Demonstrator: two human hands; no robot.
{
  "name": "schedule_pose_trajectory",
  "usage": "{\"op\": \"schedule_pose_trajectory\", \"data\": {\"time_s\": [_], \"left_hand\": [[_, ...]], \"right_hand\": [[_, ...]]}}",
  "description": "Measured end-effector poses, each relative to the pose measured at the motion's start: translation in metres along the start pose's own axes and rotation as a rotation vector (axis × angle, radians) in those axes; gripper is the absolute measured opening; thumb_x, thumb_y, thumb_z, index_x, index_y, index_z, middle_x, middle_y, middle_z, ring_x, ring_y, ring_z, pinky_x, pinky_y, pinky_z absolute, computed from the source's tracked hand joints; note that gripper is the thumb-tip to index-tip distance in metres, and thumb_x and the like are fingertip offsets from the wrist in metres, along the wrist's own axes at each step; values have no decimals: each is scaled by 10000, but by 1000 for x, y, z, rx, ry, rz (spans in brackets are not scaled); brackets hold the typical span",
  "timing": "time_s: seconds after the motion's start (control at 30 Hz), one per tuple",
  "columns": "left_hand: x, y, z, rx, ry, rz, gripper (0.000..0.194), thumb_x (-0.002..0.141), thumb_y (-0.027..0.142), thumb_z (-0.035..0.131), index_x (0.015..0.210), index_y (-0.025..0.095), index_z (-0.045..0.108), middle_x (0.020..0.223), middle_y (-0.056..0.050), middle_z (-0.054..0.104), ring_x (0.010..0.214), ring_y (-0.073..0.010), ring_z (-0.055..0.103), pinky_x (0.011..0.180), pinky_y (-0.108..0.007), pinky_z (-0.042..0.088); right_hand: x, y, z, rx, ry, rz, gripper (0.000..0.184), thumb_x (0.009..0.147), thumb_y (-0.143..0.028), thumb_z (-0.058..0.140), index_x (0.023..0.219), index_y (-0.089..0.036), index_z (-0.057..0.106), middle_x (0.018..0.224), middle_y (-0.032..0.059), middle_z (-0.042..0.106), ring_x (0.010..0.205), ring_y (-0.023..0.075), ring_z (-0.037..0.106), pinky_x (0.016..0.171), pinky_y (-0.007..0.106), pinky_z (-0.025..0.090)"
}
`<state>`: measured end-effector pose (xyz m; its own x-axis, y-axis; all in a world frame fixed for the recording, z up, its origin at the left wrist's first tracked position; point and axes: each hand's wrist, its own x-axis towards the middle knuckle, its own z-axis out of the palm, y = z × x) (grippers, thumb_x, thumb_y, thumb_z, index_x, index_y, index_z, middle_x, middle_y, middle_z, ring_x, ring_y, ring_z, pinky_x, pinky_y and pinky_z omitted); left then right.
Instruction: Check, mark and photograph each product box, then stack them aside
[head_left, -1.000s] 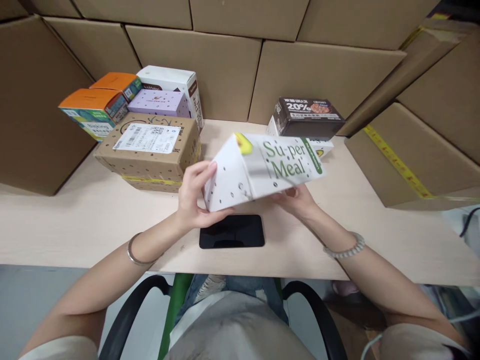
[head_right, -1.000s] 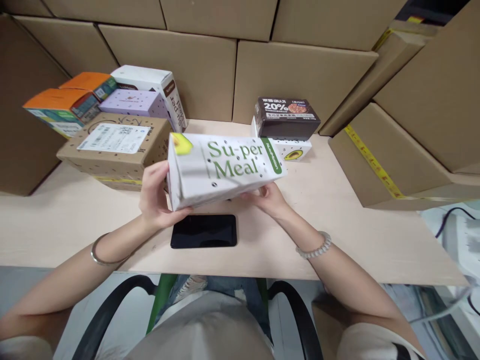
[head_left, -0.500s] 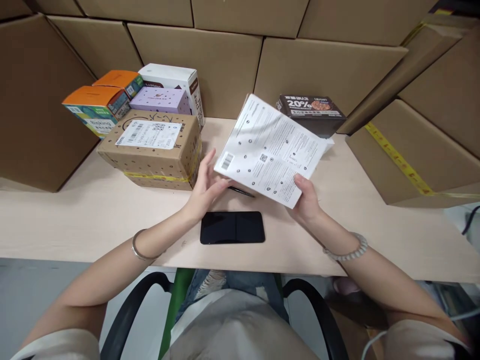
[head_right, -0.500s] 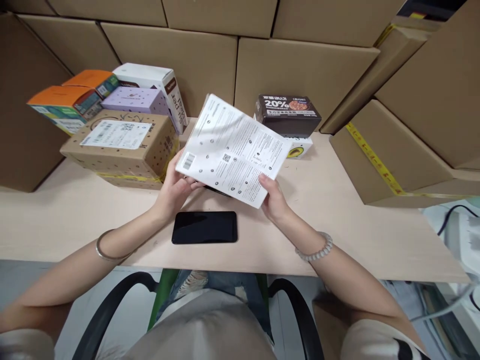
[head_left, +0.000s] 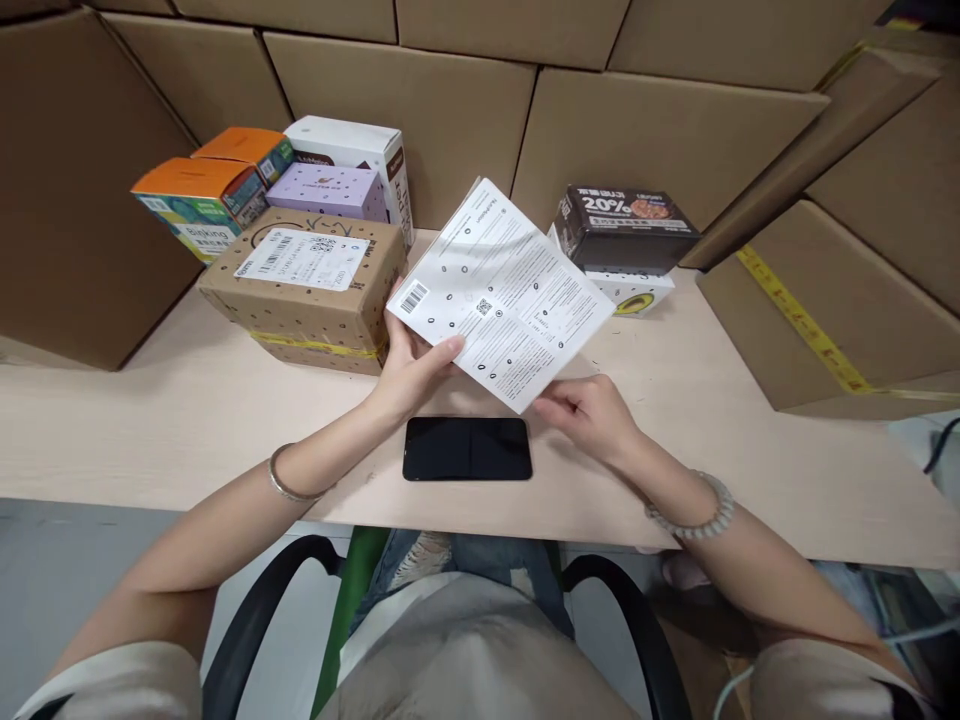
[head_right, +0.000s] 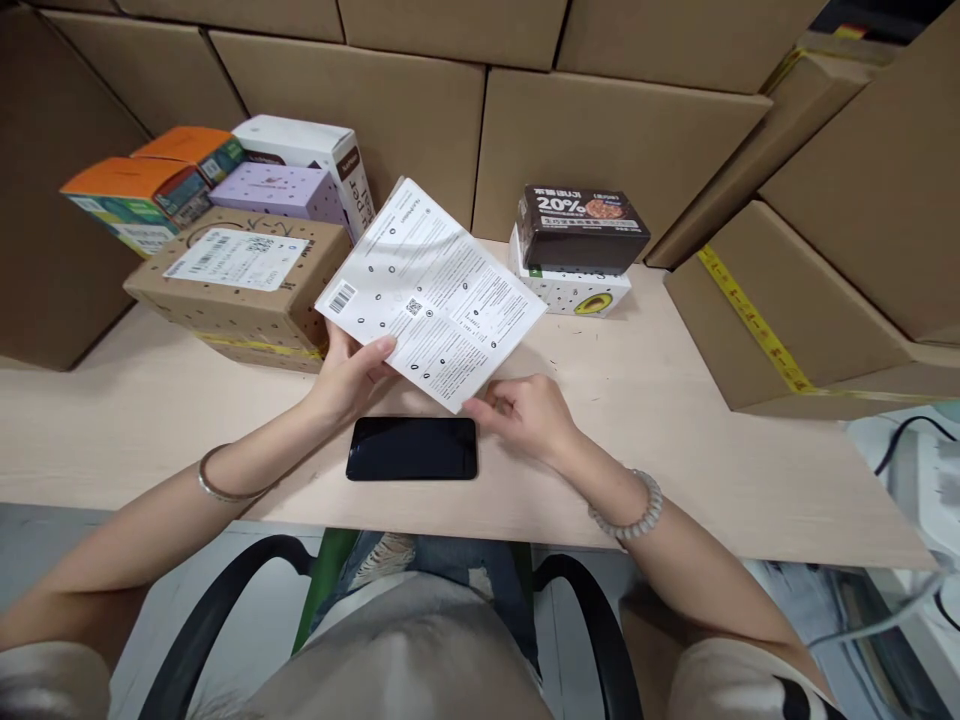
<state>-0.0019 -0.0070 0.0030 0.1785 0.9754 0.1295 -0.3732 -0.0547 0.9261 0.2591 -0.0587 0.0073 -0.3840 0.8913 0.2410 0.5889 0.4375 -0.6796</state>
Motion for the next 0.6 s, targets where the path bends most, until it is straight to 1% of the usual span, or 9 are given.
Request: {"op": "schedule_pose_trajectory", "data": {"time_s": [0.03, 0.1, 0.17, 0.23, 0.3, 0.37, 0.47, 0.53, 0.6], "left_hand": [[0, 0, 0, 7, 0, 19, 1152, 748, 492, 949, 1598, 541, 172, 1752, -74, 336, 1594, -428, 410, 1028, -574, 662], [2, -2, 0, 16, 7, 63, 1141, 759, 467, 948, 1596, 549, 177, 1765, -68, 307, 1617, -419, 373, 1072, -600, 633], [3, -5, -1, 24, 13, 114, 1135, 770, 445, 948, 1600, 546, 181, 1753, -67, 327, 1625, -393, 367, 1133, -614, 588], [6, -8, -3, 45, 28, 164, 1123, 779, 437, 945, 1599, 543, 186, 1734, -60, 361, 1619, -356, 385, 1198, -616, 534], [8, -11, -5, 70, 49, 193, 1106, 781, 440, 944, 1590, 542, 197, 1726, -52, 376, 1612, -327, 398, 1230, -606, 509], [9, -13, -6, 91, 67, 190, 1102, 769, 458, 946, 1578, 531, 201, 1727, -62, 370, 1600, -331, 415, 1195, -601, 544], [9, -14, -4, 102, 71, 144, 1133, 731, 511, 954, 1561, 499, 183, 1700, -102, 398, 1526, -370, 507, 1070, -599, 627], [10, -14, -3, 101, 83, 118, 1113, 719, 538, 956, 1534, 478, 199, 1668, -117, 442, 1466, -378, 568, 1022, -588, 649], [10, -14, -1, 91, 103, 106, 1066, 728, 540, 955, 1504, 468, 227, 1656, -115, 461, 1447, -372, 587, 1011, -572, 655]], "right_hand": [[-2, -4, 1, -57, -37, -113, 566, 999, -672, 617, 698, -204, 721, 517, -1, 614, 464, 140, 568, 493, 293, 425], [-4, -12, 7, -148, -113, -333, 525, 991, -672, 632, 990, -172, 794, 712, 43, 743, 623, 183, 681, 578, 311, 511], [-5, -18, 15, -258, -131, -469, 650, 990, -697, 615, 1262, -120, 743, 935, 116, 795, 813, 238, 736, 685, 356, 577], [-6, -21, 21, -352, -113, -529, 711, 994, -715, 592, 1303, -87, 722, 999, 148, 789, 874, 266, 735, 715, 385, 587], [-7, -20, 24, -383, -86, -575, 634, 1011, -686, 588, 1181, -103, 768, 908, 114, 786, 799, 246, 723, 667, 363, 557], [-8, -17, 24, -412, -43, -565, 504, 1068, -580, 561, 1124, -132, 786, 833, 71, 794, 718, 203, 713, 612, 327, 508], [-6, -13, 26, -547, 17, -420, 396, 1144, -352, 445, 1282, -146, 753, 874, 54, 837, 660, 163, 714, 550, 314, 435], [-1, -12, 31, -656, -4, -304, 414, 1142, -305, 415, 1389, -146, 707, 883, 66, 848, 613, 168, 700, 510, 330, 377], [6, -12, 36, -726, -50, -218, 426, 1126, -329, 449, 1428, -142, 685, 855, 80, 846, 556, 174, 672, 483, 342, 315]]}}
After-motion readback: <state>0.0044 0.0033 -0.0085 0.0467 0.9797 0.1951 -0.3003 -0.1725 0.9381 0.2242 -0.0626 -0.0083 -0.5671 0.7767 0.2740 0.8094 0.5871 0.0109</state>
